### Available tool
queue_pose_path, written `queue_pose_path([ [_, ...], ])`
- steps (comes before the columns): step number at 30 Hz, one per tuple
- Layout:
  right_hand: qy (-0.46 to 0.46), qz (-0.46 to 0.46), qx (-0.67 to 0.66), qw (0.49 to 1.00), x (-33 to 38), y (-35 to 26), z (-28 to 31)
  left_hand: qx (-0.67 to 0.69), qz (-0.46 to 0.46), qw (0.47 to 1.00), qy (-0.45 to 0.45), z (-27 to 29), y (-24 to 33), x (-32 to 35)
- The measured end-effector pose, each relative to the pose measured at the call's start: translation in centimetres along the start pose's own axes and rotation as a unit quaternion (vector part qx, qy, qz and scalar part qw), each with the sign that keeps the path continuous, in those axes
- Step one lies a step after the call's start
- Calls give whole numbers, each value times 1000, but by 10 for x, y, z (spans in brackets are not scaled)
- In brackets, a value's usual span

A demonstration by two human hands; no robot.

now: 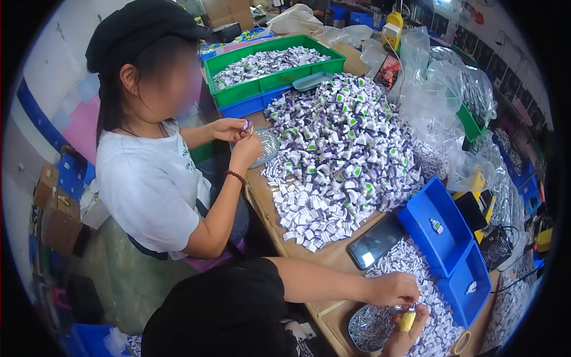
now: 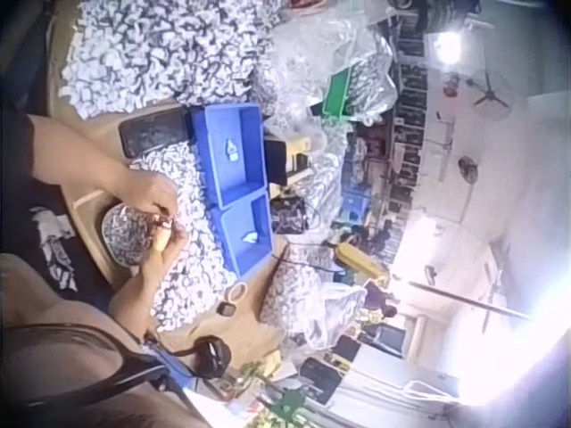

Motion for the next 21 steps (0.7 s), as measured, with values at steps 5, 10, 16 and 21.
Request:
queue_pose_path([
  [5,10,0,36,999,2,-2,-1,0,-45,999,-6,0,2,1],
  [10,-16,22,49,998,5,-2,1,-2,-68,997,-18,1,5,0],
  [16,-16,42,103,994,8,-13,-3,-2,-105,995,-4,2,9,0],
  [21,-11,8,54,998,8,-13,-1,-13,-128,992,-5,3,13,-1],
])
Point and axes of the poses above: each hand's wrist, its own x-axis away from the middle knuckle, its own z-axis out of the back of the hand, y = z × x, the point moved 1 cm from there along -x, towards the middle knuckle, and after that the axes turned 5 degrees about x, right-handed, at the moved point
